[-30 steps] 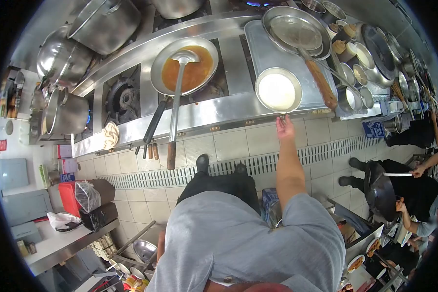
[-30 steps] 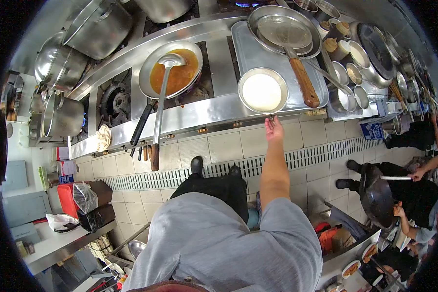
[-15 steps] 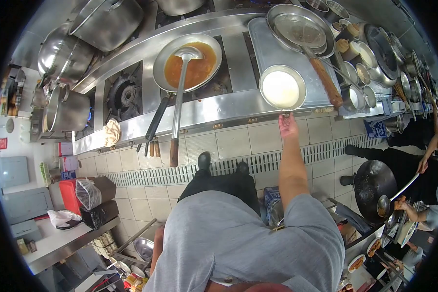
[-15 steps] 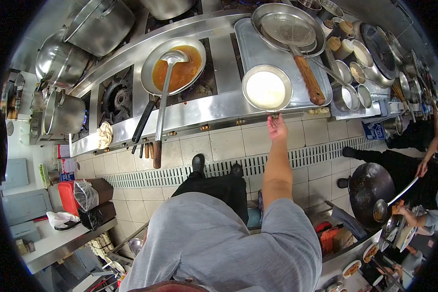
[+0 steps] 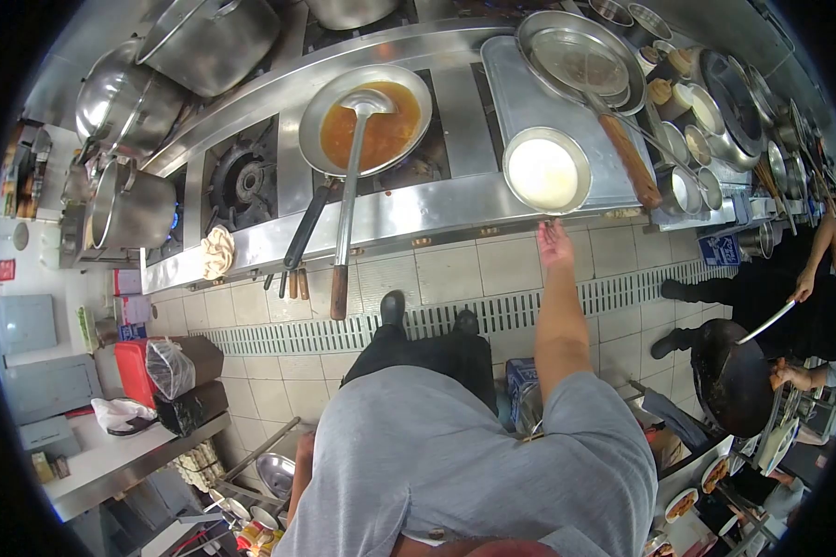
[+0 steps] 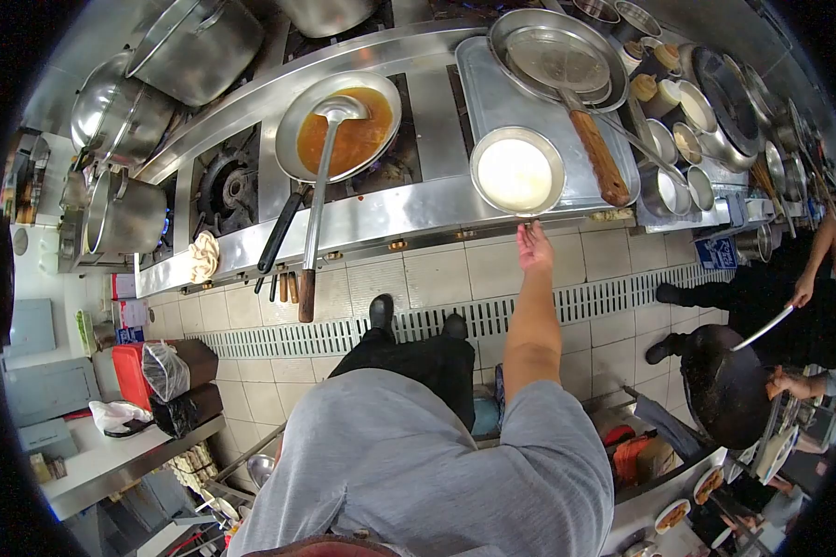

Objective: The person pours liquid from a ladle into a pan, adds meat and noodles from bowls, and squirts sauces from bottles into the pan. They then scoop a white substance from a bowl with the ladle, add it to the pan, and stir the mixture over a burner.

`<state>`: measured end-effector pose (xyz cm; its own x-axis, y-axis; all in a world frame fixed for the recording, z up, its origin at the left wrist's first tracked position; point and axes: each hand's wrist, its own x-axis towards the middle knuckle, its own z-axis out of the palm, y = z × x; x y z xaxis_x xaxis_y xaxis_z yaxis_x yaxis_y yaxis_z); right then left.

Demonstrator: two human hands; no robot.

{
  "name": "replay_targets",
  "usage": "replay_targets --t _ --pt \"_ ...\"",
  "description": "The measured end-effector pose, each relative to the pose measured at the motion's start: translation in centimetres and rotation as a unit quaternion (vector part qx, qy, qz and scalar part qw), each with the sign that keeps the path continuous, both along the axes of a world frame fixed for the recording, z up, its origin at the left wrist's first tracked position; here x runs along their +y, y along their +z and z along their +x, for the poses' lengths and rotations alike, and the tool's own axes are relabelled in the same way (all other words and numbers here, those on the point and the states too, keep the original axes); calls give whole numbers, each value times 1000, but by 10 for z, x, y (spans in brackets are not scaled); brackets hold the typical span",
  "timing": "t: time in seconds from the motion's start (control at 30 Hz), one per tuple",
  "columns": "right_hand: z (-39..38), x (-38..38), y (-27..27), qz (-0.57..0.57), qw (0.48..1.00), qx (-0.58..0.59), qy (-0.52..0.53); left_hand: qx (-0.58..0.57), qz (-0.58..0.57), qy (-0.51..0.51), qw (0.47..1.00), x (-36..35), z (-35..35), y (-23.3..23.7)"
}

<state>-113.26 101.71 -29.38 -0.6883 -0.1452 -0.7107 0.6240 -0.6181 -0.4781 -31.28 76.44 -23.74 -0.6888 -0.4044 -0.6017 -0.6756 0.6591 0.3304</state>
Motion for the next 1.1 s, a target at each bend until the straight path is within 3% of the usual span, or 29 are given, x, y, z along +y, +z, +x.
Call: replay_targets --t 0.1,0.3,0.4,0.5,0.6,0.67,0.7,0.77,0.8,0.83,0.9,0.93,1.0,1.1 --pt "0 1 -2 -1 1000 1 0 48 35 67 996 2 15 -7" --pt "-1 0 -2 4 1000 -4 7 66 43 29 996 -1 20 -9" --pt "0 0 -2 11 1000 0 16 14 114 215 970 -1 20 -11" --pt "9 -4 16 9 1000 9 23 -60 91 199 974 -6 24 -14" --pt "26 0 8 28 993 15 117 43 36 71 996 -27 7 0" --pt "66 3 16 65 963 90 244 26 176 297 938 -47 -70 63" --pt "88 -4 27 91 949 86 290 25 219 410 885 -55 -134 115" --pt "148 -32 64 162 907 151 358 57 229 359 903 -90 -162 115" --pt "174 -49 131 207 881 149 398 65 264 353 895 -113 -185 112" --pt "198 -61 163 215 864 178 420 72 298 347 886 -135 -209 110" --pt "246 -89 216 252 859 217 389 59 396 409 820 -175 -256 117" --pt "262 -106 207 317 780 374 390 57 419 378 823 -195 -279 122" --pt "291 -127 273 308 779 364 408 30 478 276 834 -235 -311 114" --pt "333 -180 297 408 730 404 371 -33 510 203 835 -272 -353 102"
